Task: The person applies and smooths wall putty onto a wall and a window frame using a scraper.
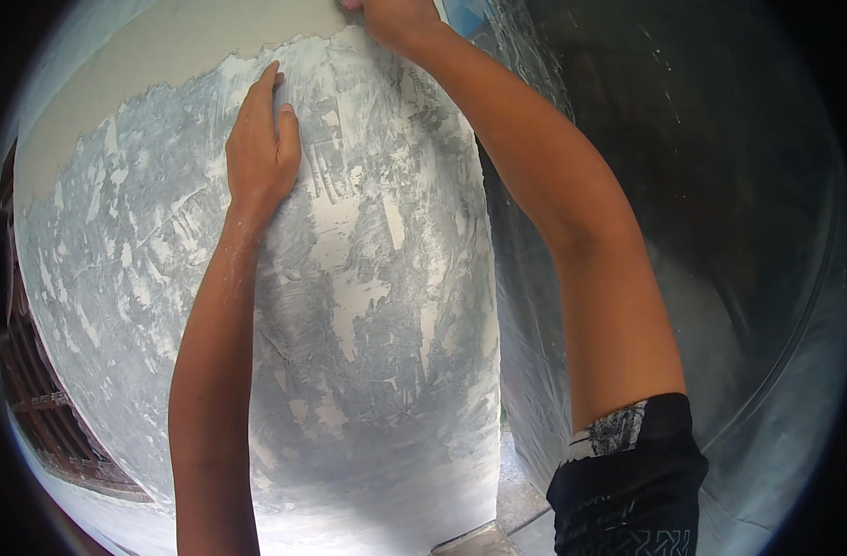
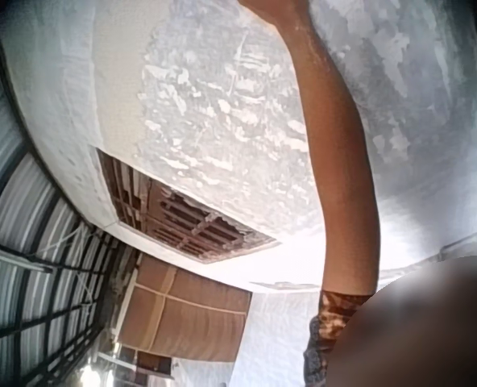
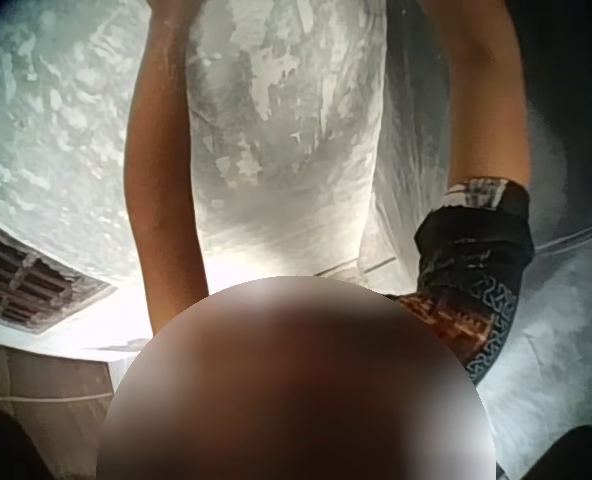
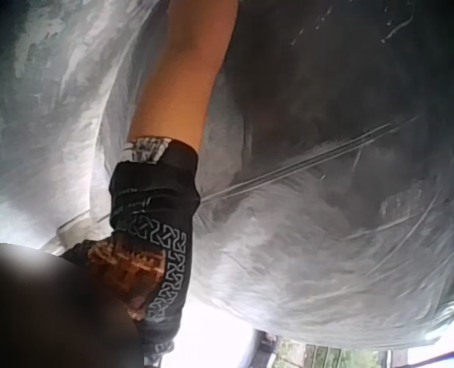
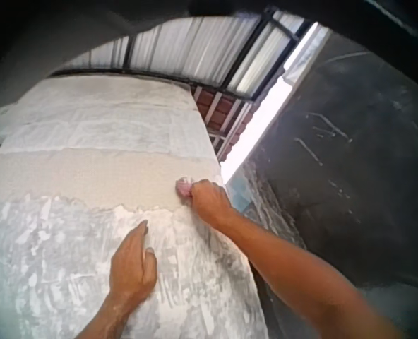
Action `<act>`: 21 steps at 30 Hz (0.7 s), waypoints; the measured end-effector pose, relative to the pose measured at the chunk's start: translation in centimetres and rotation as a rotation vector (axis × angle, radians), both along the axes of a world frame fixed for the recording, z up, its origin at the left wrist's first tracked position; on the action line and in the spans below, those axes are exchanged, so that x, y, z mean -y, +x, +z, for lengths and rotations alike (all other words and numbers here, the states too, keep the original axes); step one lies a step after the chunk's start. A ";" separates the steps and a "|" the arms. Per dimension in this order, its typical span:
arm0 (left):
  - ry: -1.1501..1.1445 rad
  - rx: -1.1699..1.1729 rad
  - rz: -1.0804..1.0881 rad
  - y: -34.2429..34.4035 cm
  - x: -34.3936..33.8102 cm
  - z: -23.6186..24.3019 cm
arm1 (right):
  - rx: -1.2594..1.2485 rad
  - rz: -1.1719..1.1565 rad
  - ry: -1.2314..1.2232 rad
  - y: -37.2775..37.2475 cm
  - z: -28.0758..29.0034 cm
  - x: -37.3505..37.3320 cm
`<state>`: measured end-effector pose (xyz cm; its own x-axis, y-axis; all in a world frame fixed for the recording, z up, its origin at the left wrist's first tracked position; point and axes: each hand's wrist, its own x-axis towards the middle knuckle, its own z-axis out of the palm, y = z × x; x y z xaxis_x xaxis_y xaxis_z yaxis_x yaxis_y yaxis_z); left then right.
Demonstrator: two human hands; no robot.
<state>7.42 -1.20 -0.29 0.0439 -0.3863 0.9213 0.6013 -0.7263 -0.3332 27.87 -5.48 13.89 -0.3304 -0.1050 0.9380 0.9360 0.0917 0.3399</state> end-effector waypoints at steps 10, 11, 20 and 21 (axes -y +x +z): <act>-0.046 0.045 -0.014 -0.9 -0.3 -0.2 | -0.117 0.124 0.039 -0.4 -1.8 2.4; -0.045 0.044 -0.018 -0.7 -0.5 -0.1 | -0.118 0.120 0.041 0.5 -0.6 1.9; -0.009 0.054 0.051 -1.9 -0.4 -0.2 | 0.069 0.093 -0.040 -1.8 -8.1 0.4; -0.001 0.050 0.047 -1.6 -0.3 -0.1 | 0.064 0.082 -0.036 -1.5 -7.3 1.7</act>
